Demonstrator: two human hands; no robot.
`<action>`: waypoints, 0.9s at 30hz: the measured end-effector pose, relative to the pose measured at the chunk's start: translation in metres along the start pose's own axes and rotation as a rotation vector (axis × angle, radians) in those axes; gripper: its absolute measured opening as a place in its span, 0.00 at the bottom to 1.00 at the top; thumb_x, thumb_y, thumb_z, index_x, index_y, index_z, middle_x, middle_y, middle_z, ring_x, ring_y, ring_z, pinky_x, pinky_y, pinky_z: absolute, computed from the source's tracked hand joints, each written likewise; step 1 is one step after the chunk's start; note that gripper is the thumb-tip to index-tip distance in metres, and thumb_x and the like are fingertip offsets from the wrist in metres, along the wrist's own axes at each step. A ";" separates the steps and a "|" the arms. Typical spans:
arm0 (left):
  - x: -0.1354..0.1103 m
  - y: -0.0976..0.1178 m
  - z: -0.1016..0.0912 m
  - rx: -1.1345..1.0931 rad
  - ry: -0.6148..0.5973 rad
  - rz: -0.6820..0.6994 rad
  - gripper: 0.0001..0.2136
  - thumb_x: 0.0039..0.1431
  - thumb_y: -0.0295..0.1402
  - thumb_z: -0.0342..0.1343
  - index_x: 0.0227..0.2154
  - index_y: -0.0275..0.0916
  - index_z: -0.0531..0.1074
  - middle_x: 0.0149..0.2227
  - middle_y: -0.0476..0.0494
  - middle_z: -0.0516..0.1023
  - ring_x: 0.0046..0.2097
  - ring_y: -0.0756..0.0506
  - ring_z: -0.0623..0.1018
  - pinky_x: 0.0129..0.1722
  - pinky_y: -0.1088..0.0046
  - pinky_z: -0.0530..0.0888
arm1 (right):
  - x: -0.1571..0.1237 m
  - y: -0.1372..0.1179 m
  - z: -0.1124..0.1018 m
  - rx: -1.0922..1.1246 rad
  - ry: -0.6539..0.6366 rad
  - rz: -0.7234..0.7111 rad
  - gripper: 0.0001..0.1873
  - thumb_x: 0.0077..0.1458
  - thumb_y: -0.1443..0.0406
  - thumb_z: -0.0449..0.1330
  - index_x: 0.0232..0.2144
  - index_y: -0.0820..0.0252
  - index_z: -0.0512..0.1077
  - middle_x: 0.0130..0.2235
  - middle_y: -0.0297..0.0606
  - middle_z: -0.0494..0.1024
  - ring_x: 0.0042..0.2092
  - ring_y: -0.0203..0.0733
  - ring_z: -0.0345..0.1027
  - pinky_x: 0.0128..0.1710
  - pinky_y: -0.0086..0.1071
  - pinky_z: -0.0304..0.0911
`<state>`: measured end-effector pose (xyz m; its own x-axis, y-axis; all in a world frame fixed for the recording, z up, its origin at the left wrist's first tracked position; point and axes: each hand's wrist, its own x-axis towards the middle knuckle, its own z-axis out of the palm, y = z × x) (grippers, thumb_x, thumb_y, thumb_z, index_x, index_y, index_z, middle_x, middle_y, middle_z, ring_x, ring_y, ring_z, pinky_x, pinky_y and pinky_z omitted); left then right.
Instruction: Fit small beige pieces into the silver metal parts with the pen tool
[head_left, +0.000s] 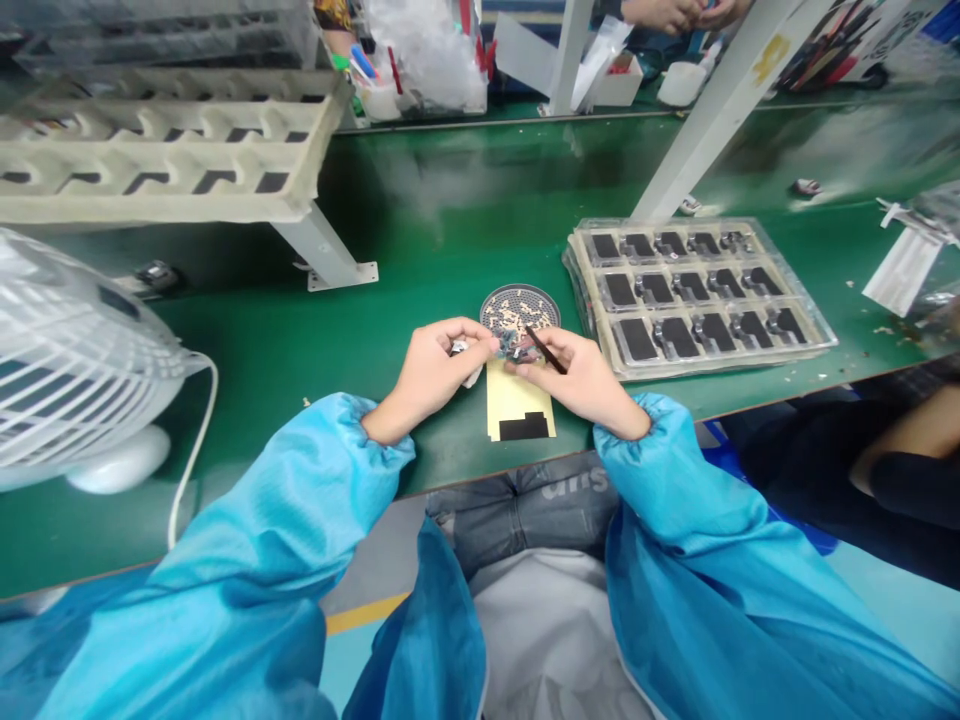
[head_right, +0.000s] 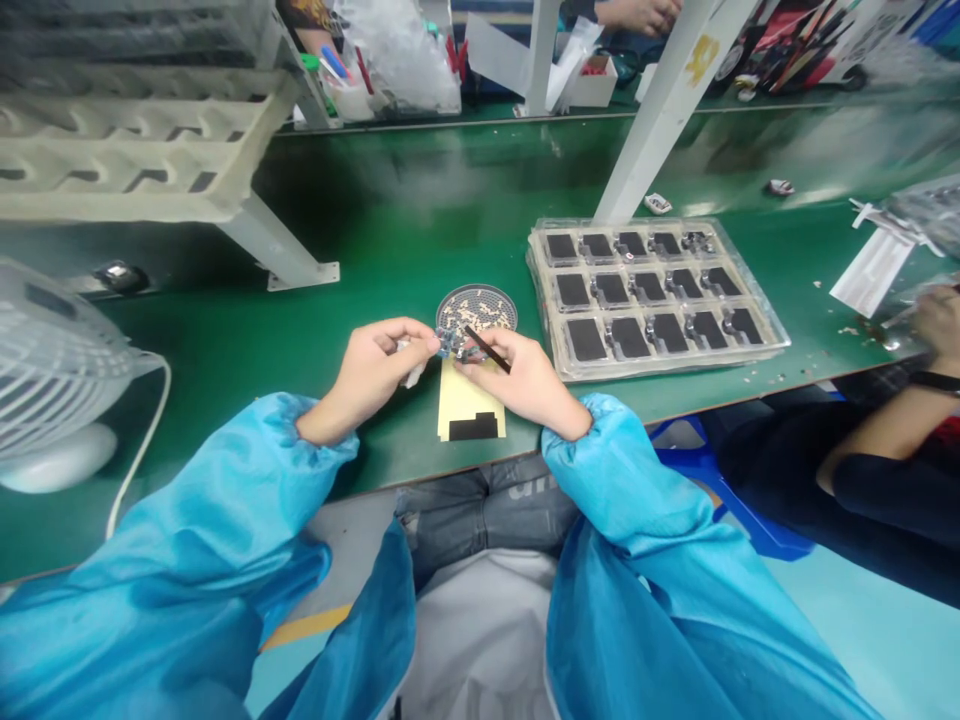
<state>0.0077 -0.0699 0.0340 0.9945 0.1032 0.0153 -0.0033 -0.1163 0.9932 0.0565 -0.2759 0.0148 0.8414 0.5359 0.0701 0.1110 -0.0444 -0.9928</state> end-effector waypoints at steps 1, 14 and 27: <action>0.000 0.000 0.000 -0.020 0.002 -0.013 0.11 0.55 0.40 0.68 0.29 0.37 0.78 0.18 0.53 0.70 0.19 0.54 0.65 0.21 0.76 0.59 | 0.000 -0.001 0.000 -0.014 0.023 0.007 0.20 0.49 0.52 0.75 0.38 0.57 0.77 0.41 0.38 0.83 0.45 0.47 0.78 0.48 0.41 0.74; 0.002 0.004 0.001 -0.202 0.007 -0.098 0.13 0.52 0.41 0.69 0.27 0.37 0.75 0.18 0.52 0.71 0.19 0.54 0.64 0.20 0.76 0.58 | -0.003 0.003 0.001 -0.264 0.030 -0.173 0.13 0.57 0.59 0.70 0.44 0.56 0.79 0.46 0.39 0.82 0.48 0.49 0.77 0.53 0.44 0.72; 0.002 -0.008 0.006 -0.288 -0.059 -0.186 0.15 0.60 0.44 0.63 0.37 0.34 0.81 0.29 0.42 0.80 0.27 0.48 0.77 0.21 0.76 0.65 | -0.004 -0.003 0.004 0.018 0.292 -0.068 0.17 0.51 0.52 0.74 0.35 0.52 0.74 0.32 0.34 0.78 0.31 0.43 0.73 0.32 0.38 0.71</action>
<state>0.0102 -0.0748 0.0258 0.9852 0.0379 -0.1675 0.1578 0.1839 0.9702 0.0506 -0.2746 0.0176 0.9492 0.2716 0.1591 0.1653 0.0001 -0.9863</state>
